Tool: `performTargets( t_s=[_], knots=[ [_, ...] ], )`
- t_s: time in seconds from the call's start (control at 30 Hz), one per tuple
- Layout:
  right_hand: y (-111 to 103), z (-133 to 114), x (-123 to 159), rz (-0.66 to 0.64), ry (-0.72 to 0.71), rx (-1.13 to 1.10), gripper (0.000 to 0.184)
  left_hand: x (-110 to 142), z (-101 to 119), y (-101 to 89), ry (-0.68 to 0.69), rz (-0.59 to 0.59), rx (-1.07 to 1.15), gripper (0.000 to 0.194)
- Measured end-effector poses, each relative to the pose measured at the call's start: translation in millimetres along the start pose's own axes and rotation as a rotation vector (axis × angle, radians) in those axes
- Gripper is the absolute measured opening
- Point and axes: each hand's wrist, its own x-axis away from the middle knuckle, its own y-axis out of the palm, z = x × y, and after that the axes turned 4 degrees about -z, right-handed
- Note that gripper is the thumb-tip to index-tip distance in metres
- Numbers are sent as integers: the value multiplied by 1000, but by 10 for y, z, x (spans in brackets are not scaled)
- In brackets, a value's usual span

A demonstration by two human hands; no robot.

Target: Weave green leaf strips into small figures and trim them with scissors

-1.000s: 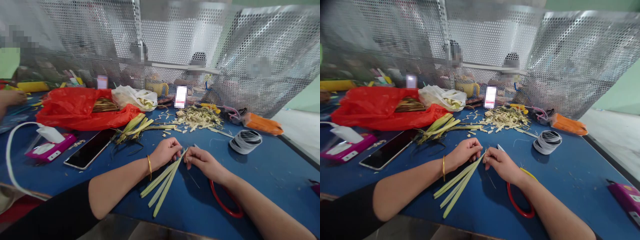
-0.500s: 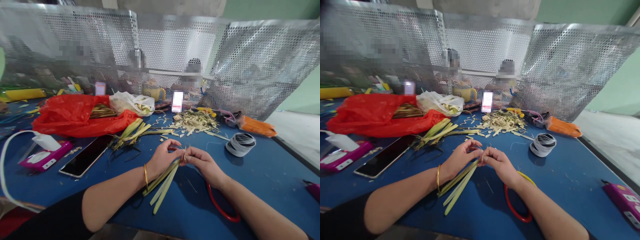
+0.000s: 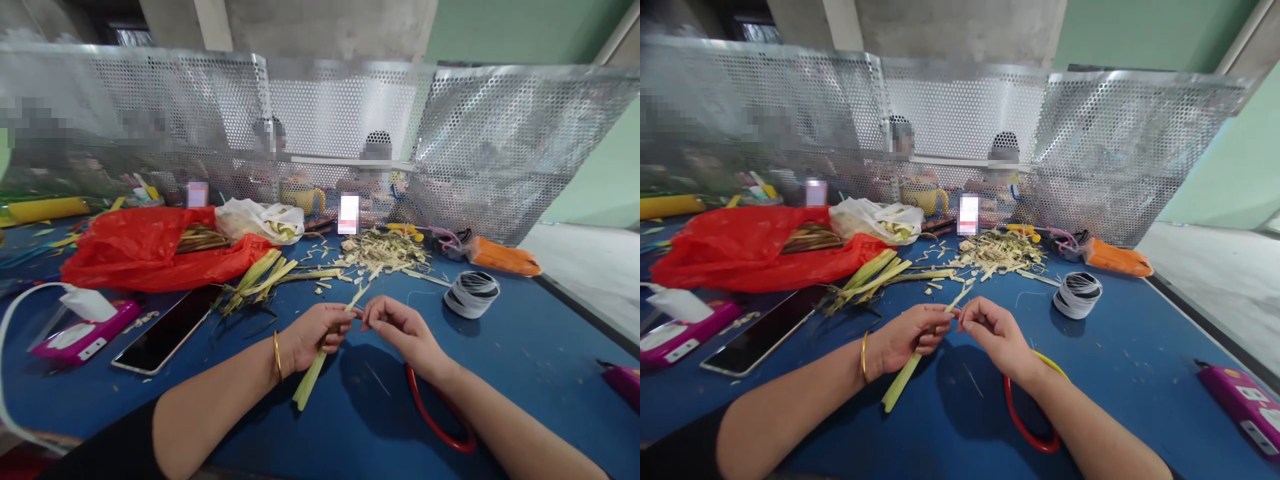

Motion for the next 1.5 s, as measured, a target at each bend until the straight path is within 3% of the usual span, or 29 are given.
performTargets(
  t_s=[0.17, 0.3, 0.47, 0.57, 0.7, 0.8, 0.87, 0.93, 1.03, 1.13, 1.23, 1.37, 1.5],
  knots=[
    [37, 18, 38, -118, -120, 281, 8, -4, -24, -1, 32, 82, -55, 31],
    [81, -6, 84, -239, -157, 484, 15, -4, -42, 20, 58, 170, -105, 41],
    [13, -194, 66, -326, -140, 585, 15, 34, 18, 58, 121, 237, -194, 34],
    [-136, -410, 78, -326, -19, 681, 12, 56, 91, 36, 198, 315, -244, 27],
    [-354, -536, 329, -286, 320, 983, 11, 77, 185, -17, 299, 416, -319, 23],
    [-415, -386, 642, -200, 529, 1182, 22, 95, 234, -39, 367, 479, -404, 20],
    [-390, -245, 801, -184, 557, 1249, 35, 102, 251, -51, 415, 504, -474, 19],
    [-332, -146, 864, -167, 555, 1292, 51, 102, 255, -68, 465, 518, -548, 18],
    [-256, -103, 790, -123, 630, 1297, 54, 100, 257, -98, 519, 536, -648, 19],
    [-232, -124, 653, 32, 680, 1068, 46, 110, 280, -126, 543, 588, -753, 21],
    [-175, -170, 586, 172, 590, 474, 50, 124, 312, -150, 574, 658, -857, 23],
    [84, -283, 590, 108, 437, -423, 46, 128, 328, -166, 623, 700, -928, 24],
    [376, -378, 554, 90, 459, -918, 47, 132, 329, -169, 650, 751, -998, 26]
  ],
)
